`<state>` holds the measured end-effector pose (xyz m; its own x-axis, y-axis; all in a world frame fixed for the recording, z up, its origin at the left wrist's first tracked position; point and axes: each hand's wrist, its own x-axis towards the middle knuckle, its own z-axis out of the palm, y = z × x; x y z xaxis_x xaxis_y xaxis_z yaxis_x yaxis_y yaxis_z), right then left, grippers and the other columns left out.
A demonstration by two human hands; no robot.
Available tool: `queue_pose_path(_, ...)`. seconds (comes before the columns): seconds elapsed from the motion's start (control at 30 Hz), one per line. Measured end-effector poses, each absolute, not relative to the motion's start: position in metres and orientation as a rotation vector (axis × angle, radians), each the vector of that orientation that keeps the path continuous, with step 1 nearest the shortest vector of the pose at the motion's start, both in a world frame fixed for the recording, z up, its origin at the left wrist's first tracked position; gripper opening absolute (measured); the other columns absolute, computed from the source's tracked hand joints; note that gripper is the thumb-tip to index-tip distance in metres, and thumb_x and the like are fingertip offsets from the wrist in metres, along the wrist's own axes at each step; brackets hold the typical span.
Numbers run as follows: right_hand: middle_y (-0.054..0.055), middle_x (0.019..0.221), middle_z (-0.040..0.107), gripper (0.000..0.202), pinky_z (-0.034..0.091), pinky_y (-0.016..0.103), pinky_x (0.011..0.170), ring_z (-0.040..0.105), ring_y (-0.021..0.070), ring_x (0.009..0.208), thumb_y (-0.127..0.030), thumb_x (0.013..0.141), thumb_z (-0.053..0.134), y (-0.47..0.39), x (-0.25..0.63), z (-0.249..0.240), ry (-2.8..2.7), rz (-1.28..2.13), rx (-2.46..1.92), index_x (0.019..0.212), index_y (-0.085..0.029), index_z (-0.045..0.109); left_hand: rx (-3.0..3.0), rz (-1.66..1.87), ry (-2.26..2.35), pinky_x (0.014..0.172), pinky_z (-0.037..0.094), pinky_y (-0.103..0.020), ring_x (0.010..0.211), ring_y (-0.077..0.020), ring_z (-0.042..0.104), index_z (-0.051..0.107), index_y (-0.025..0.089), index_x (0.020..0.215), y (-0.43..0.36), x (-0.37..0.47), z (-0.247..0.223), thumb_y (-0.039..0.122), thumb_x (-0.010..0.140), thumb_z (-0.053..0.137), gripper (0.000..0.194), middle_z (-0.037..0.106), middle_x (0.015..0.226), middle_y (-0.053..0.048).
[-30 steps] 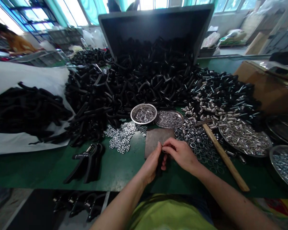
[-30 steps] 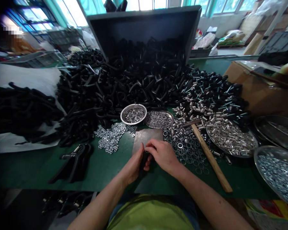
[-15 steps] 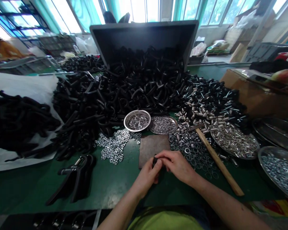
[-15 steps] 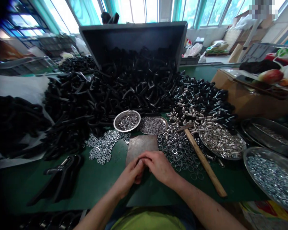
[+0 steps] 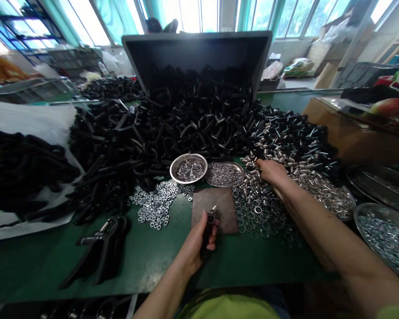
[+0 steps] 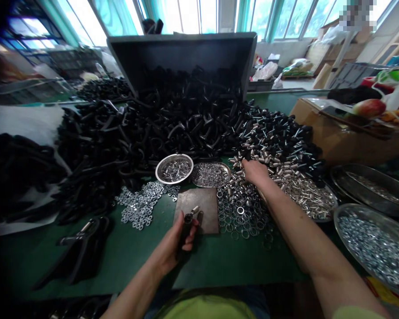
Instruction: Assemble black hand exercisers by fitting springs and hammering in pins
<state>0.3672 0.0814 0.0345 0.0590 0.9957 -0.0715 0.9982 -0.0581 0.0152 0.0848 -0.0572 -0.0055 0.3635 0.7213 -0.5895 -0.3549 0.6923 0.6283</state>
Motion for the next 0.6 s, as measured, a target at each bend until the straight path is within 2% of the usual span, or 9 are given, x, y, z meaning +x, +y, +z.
queue_pose_path(0.1, 0.013, 0.094, 0.065, 0.033, 0.045, 0.035, 0.073, 0.061, 0.0251, 0.089, -0.009, 0.078, 0.049, 0.087, 0.373, 0.035, 2.08, -0.046, 2.181, 0.107, -0.018, 0.061, 0.22, 0.745, 0.944, 0.038, 0.022, -0.014, 0.045, -0.004, 0.033, 0.056, 0.012, 0.083, -0.05, 0.081, -0.008, 0.069, 0.077, 0.047, 0.057, 0.045, 0.063, 0.002)
queue_pose_path(0.23, 0.02, 0.11, 0.056, 0.035, 0.045, 0.039, 0.077, 0.055, 0.029, 0.101, -0.01, 0.084, 0.04, 0.072, 0.362, 0.04, 2.172, 0.102, 2.199, 0.113, -0.013, 0.059, 0.015, 0.832, 0.813, 0.039, 0.025, -0.014, 0.043, -0.0045, 0.034, 0.051, 0.014, 0.071, -0.043, 0.076, -0.006, 0.045, 0.084, 0.051, 0.034, 0.043, 0.057, 0.003)
queue_pose_path(0.3, 0.019, 0.11, 0.054, 0.031, 0.045, 0.04, 0.082, 0.054, 0.0279, 0.102, -0.012, 0.085, 0.041, 0.055, 0.347, 0.045, 2.41, 0.103, 2.263, 0.109, -0.011, 0.06, -0.028, 0.897, 0.746, 0.04, 0.027, -0.015, 0.043, -0.0056, 0.034, 0.048, 0.015, 0.066, -0.041, 0.074, -0.005, 0.036, 0.084, 0.05, 0.027, 0.04, 0.053, 0.003)
queue_pose_path(0.37, 0.014, 0.105, 0.057, 0.024, 0.046, 0.038, 0.086, 0.056, 0.0239, 0.098, -0.016, 0.084, 0.049, 0.031, 0.325, 0.05, 2.767, -0.154, 2.282, 0.104, -0.014, 0.062, -0.033, 0.943, 0.723, 0.041, 0.028, -0.016, 0.042, -0.0065, 0.033, 0.048, 0.015, 0.064, -0.04, 0.074, -0.004, 0.034, 0.084, 0.048, 0.028, 0.037, 0.049, 0.003)
queue_pose_path(0.5, 0.007, 0.105, 0.06, 0.018, 0.052, 0.032, 0.078, 0.058, 0.0201, 0.098, -0.02, 0.082, 0.055, -0.023, 0.271, 0.049, 3.107, -1.138, 2.073, 0.099, -0.022, 0.062, 0.006, 0.972, 0.728, 0.042, 0.029, -0.018, 0.041, -0.0074, 0.033, 0.051, 0.014, 0.063, -0.041, 0.077, -0.003, 0.035, 0.084, 0.045, 0.03, 0.039, 0.045, 0.003)
queue_pose_path(0.57, 0.006, 0.103, 0.061, 0.018, 0.053, 0.031, 0.076, 0.059, 0.0191, 0.096, -0.018, 0.083, 0.055, -0.041, 0.248, 0.042, 3.145, -1.254, 1.995, 0.098, -0.023, 0.062, 0.03, 0.98, 0.74, 0.044, 0.032, -0.02, 0.042, -0.0085, 0.036, 0.052, 0.014, 0.063, -0.044, 0.081, -0.002, 0.033, 0.083, 0.046, 0.027, 0.042, 0.045, 0.001)
queue_pose_path(0.6, 0.006, 0.102, 0.061, 0.018, 0.052, 0.031, 0.078, 0.06, 0.0187, 0.095, -0.018, 0.084, 0.053, -0.047, 0.239, 0.038, 3.185, -1.21, 1.963, 0.099, -0.023, 0.062, 0.037, 0.992, 0.748, 0.045, 0.034, -0.02, 0.043, -0.0091, 0.038, 0.052, 0.014, 0.064, -0.046, 0.084, -0.001, 0.032, 0.082, 0.047, 0.026, 0.043, 0.046, 0.001)
